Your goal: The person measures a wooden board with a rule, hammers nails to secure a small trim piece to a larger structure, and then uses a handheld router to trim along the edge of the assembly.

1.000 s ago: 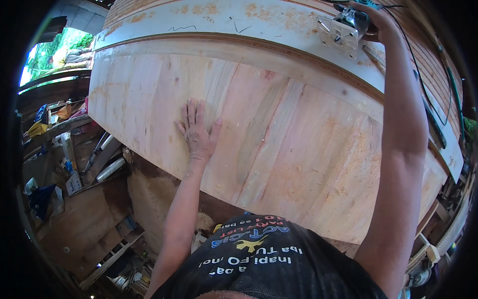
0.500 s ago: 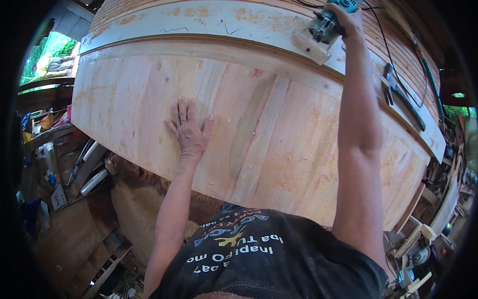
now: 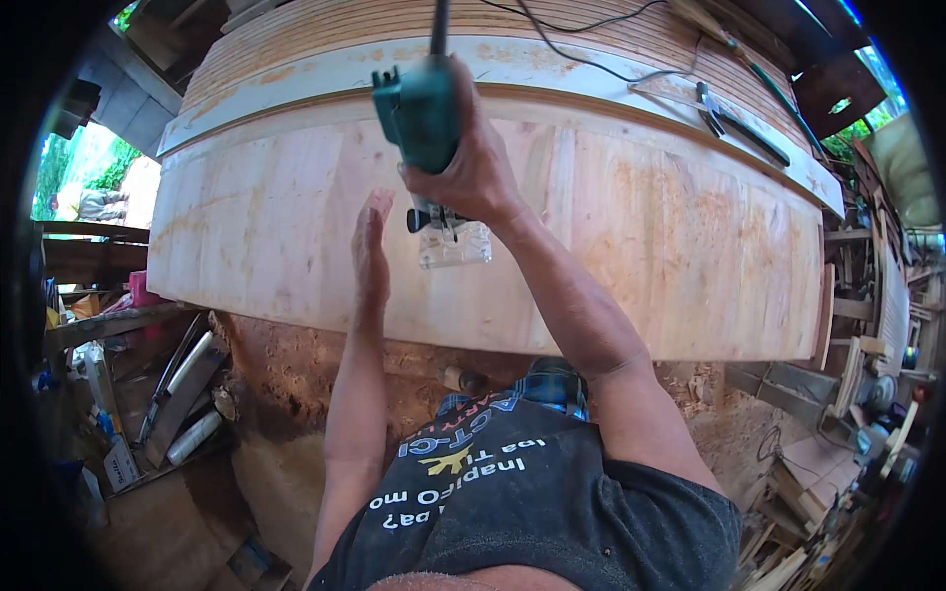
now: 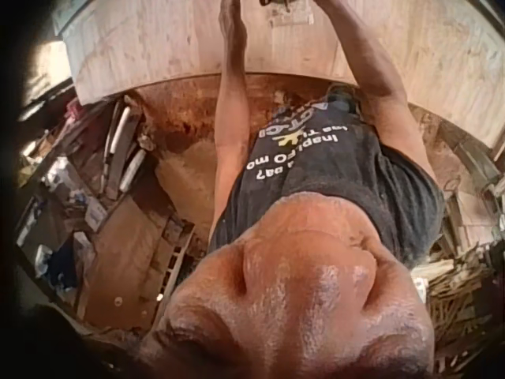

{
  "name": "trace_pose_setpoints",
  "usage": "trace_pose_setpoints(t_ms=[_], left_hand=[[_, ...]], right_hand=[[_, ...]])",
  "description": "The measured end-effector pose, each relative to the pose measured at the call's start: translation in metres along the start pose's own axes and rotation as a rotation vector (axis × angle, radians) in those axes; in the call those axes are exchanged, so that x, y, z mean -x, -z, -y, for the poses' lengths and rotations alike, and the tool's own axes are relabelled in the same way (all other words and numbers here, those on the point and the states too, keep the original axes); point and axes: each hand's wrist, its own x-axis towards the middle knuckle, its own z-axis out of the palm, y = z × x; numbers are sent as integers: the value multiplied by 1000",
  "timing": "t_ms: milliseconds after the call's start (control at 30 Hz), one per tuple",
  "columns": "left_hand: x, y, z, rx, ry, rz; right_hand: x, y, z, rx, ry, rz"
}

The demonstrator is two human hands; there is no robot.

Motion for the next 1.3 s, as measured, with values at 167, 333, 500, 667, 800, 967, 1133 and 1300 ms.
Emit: trace_pose_setpoints(t_ms=[167, 333, 500, 667, 800, 967, 1133, 1300], left_hand=[[36, 92, -47, 518, -29, 122], [52, 143, -40, 577, -74, 139], [56, 184, -35, 689, 35, 37], [35, 232, -14, 626, 51, -32], [6, 284, 5, 445, -14, -83], [-25, 360, 39, 121, -90, -168], [-42, 433, 58, -72, -208, -203], [-61, 513, 95, -154, -268, -111]], right_hand=[[46, -66, 48, 47, 27, 71], [77, -130, 89, 96, 114, 208], [75, -178, 96, 176, 188, 347], [54, -234, 86, 128, 173, 375], [36, -301, 80, -1, 136, 303], [16, -396, 76, -162, -175, 256], [15, -476, 61, -266, -303, 377], [17, -564, 51, -265, -188, 329]])
